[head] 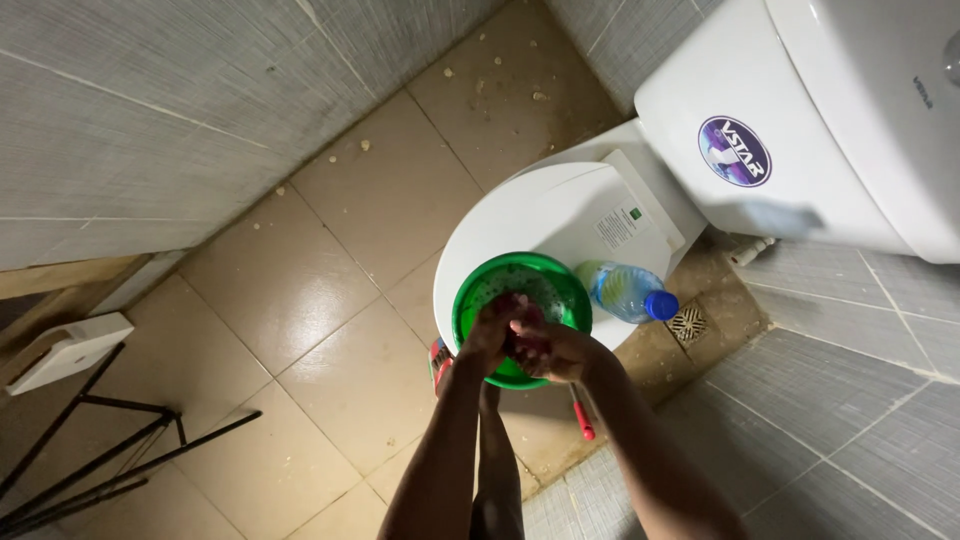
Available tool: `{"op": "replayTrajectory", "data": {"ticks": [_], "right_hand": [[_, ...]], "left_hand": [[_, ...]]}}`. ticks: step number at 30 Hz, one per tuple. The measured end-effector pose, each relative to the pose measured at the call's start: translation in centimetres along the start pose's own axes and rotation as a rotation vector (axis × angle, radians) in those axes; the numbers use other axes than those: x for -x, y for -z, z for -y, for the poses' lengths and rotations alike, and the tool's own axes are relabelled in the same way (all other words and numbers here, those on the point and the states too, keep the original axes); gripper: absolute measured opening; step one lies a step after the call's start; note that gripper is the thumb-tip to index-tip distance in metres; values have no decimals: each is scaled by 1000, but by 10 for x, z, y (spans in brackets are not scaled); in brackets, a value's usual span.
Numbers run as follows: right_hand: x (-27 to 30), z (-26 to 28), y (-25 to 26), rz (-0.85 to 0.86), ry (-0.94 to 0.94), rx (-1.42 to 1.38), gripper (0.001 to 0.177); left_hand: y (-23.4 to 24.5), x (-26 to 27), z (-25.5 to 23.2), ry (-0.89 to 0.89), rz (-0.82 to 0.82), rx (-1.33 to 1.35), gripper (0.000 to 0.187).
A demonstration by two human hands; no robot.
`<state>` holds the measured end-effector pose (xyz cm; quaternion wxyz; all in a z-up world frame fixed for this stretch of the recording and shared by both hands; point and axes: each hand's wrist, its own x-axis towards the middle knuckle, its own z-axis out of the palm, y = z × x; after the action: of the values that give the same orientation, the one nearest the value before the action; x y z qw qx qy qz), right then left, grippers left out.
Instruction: The person cleans a bathroom sink by first soaking a pink cloth in a green bucket, then scrubbing the basin and faucet area. They repeatedly wring the cloth in the bucket and continue wiping the sink surface and surrounding tiles.
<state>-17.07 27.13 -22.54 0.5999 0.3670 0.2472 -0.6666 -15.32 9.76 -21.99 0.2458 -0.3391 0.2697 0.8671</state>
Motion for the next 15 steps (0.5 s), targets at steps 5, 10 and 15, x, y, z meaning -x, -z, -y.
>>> {"op": "replayTrajectory", "data": {"ticks": [5, 10, 15], "right_hand": [[-4, 16, 5, 192, -130, 218, 12], [-2, 33, -14, -72, -107, 676, 17], [-12, 14, -41, -396, 90, 984, 17]], "left_hand": [[28, -35, 19, -27, -28, -170, 11], [38, -60, 29, -104, -22, -535, 20], [34, -76, 27, -199, -74, -787, 17]]}}
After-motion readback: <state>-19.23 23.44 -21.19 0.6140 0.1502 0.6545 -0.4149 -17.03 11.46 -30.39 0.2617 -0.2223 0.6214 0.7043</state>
